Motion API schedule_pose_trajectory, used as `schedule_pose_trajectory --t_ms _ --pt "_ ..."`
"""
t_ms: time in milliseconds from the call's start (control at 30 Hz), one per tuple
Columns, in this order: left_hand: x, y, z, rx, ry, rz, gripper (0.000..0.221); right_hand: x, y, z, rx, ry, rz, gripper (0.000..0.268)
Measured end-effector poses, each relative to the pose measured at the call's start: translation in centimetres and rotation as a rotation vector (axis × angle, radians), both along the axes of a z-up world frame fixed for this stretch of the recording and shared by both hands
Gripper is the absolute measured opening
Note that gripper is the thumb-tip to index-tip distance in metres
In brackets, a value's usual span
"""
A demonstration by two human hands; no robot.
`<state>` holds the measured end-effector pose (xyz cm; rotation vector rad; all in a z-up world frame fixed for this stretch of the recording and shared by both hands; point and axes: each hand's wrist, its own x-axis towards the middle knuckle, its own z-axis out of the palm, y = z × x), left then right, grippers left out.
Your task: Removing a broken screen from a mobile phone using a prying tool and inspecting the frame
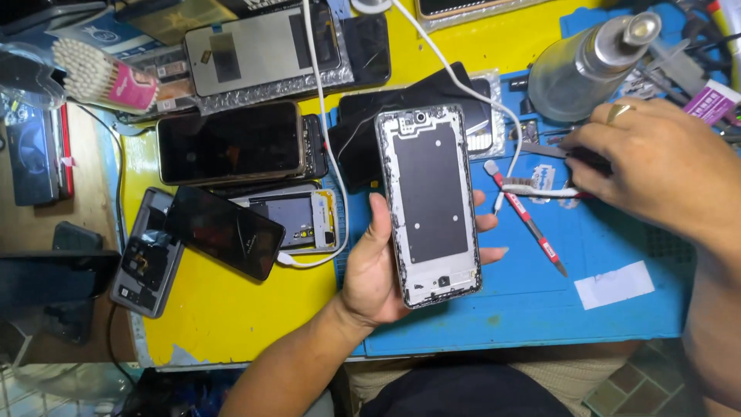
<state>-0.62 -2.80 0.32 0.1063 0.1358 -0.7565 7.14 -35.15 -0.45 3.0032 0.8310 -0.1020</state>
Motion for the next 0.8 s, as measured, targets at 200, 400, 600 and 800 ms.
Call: schedule_pose_trajectory --t_ms 200,400,600,800 --pt "0.2 -0.1 0.6 0.057 0.046 0.059 0.097 -0.6 -0.3 -0.6 -0.021 -0.181 -0.004 0.020" --pt "0.5 -0.4 1.7 0.122 0.050 0.065 0.099 -0.8 -1.8 -0.6 0.086 -0.191 -0.094 0.021" --pt "0.3 -0.3 1.8 0.084 0.044 0.076 0.097 -0.4 -2.4 0.6 -0.054 0.016 -0.167 0.027" --pt "0.1 -0.1 1.5 0.057 0.057 0.066 0.096 -0.8 -4.4 2.0 0.154 0.000 -0.088 0.025"
